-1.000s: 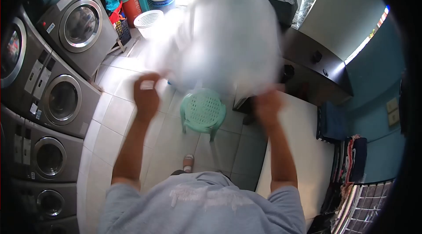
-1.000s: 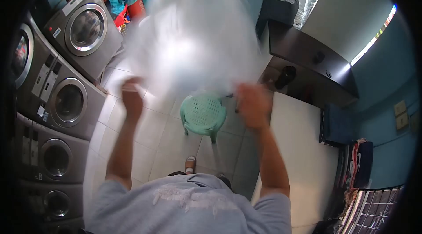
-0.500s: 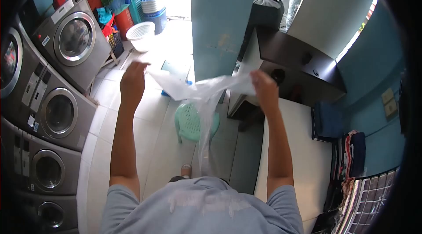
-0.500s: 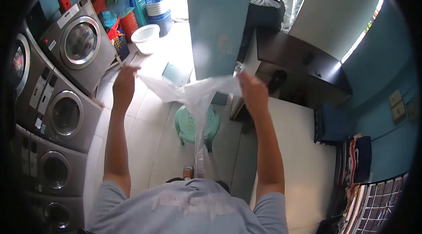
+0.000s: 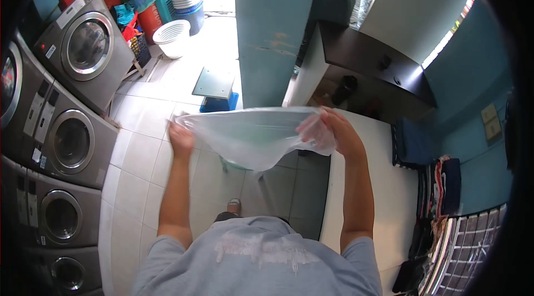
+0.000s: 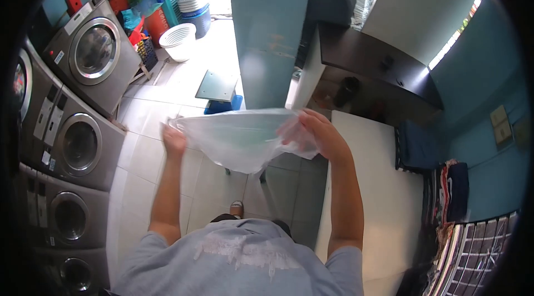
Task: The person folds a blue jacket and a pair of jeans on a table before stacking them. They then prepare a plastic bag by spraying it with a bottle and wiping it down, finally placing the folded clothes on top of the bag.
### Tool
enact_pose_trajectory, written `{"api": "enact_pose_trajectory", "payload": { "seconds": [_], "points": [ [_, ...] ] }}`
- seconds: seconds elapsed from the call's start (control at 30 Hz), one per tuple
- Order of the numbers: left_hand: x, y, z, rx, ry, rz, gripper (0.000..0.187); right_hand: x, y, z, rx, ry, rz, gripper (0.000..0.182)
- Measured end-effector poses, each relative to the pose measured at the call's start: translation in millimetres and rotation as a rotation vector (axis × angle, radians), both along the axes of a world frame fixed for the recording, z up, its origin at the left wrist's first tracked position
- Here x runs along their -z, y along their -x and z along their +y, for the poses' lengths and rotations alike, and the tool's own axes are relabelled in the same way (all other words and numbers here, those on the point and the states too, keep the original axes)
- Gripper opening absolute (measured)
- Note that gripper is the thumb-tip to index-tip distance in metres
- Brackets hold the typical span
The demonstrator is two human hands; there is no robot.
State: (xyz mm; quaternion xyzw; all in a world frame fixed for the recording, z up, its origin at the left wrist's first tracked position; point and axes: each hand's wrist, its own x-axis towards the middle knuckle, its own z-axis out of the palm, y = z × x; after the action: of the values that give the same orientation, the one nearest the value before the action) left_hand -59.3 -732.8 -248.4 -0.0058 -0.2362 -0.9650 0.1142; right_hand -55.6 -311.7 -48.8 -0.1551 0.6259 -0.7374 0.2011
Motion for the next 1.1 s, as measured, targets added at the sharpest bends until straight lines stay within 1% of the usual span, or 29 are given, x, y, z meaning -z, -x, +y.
{"api": "enact_pose_trajectory", "payload": {
  "seconds": [0.03,0.07,0.1,0.13,0.17,0.2,0.3,0.37,0.4,0.43,0.5,0.53,0.57,0.6,0.63,0.7,0.73,0.77,0.8,0.87,0.9,0.97,1.07,1.1],
  "points": [
    [31.9,-10.1,22.4,-0.119,0.690,0.054,0.042,-10.5,0.3,-5.6,-0.084,0.052,-0.029,0.038],
    [61.9,-20.4,56.7,-0.239,1.378,0.128,0.039,-14.9,3.7,-13.9,-0.064,0.100,-0.064,0.040],
    [78.7,-28.9,92.5,-0.124,1.401,0.175,0.042,-20.0,8.4,-20.8,-0.041,0.148,-0.094,0.042],
    [76.6,-36.1,122.9,0.154,1.008,0.155,0.045,-28.9,11.0,-25.4,-0.081,0.156,-0.095,0.043],
    [68.1,-43.2,147.8,0.361,0.676,0.123,0.048,-39.9,11.8,-29.3,-0.121,0.165,-0.099,0.043],
    [57.2,-45.1,165.3,0.479,0.525,0.130,0.051,-45.9,13.6,-29.4,-0.162,0.173,-0.107,0.043],
    [25.1,-40.9,185.4,0.669,0.341,0.209,0.060,-33.8,28.8,-20.2,-0.038,0.385,-0.215,0.035],
    [9.4,-36.2,190.5,0.727,0.239,0.152,0.067,-15.5,44.4,-5.5,0.238,0.559,-0.274,0.035],
    [1.2,-40.1,192.4,0.750,0.096,0.013,0.068,-7.9,48.6,2.5,0.376,0.646,-0.304,0.035],
    [-7.3,-44.1,194.4,0.750,-0.055,-0.128,0.070,-4.2,46.4,8.8,0.442,0.685,-0.270,0.041],
    [-58.4,-65.1,202.5,0.864,-0.435,-0.112,0.072,19.1,34.6,25.3,0.414,0.868,-0.161,0.046],
    [-45.7,-66.1,205.4,0.876,-0.321,-0.080,0.068,35.3,25.7,30.4,0.399,0.957,-0.106,0.049],
    [-21.9,-68.9,208.0,0.886,-0.208,-0.050,0.064,54.8,11.5,31.0,0.390,0.812,0.001,0.060],
    [-20.9,-70.8,210.7,0.886,-0.049,-0.055,0.060,86.6,-6.6,26.2,0.615,0.674,-0.065,0.061],
    [-20.1,-72.9,213.5,0.887,0.108,-0.059,0.057,129.9,-20.3,14.1,0.909,0.475,-0.059,0.060],
    [-54.5,-75.6,225.7,0.852,0.514,-0.142,0.048,160.8,-75.9,-5.4,0.622,0.281,-0.213,0.063],
    [-54.9,-74.8,230.3,0.788,0.538,-0.200,0.040,175.8,-97.5,-16.1,0.511,0.505,-0.387,0.063],
    [-56.2,-73.3,234.5,0.726,0.565,-0.257,0.032,177.8,-108.4,-26.6,0.393,0.730,-0.557,0.063],
    [-57.0,-72.9,237.2,0.662,0.591,-0.310,0.025,176.5,-112.2,-31.8,0.394,0.783,-0.464,0.064],
    [-55.4,-73.1,240.1,0.515,0.609,-0.344,0.024,148.0,-123.2,-41.6,0.397,0.883,-0.272,0.065],
    [-54.8,-72.9,241.2,0.442,0.616,-0.359,0.023,143.2,-123.7,-41.2,0.473,0.892,-0.284,0.061],
    [-57.9,-73.7,241.5,0.460,0.607,-0.356,0.023,137.7,-121.8,-40.1,0.625,0.907,-0.309,0.053],
    [-50.7,-77.6,238.2,0.500,0.577,-0.307,0.019,172.2,-112.2,-48.8,0.703,0.392,-0.198,0.037],
    [-45.9,-77.9,237.6,0.511,0.563,-0.279,0.017,178.8,-108.6,-53.2,0.800,0.436,-0.200,0.031]
  ]
}}
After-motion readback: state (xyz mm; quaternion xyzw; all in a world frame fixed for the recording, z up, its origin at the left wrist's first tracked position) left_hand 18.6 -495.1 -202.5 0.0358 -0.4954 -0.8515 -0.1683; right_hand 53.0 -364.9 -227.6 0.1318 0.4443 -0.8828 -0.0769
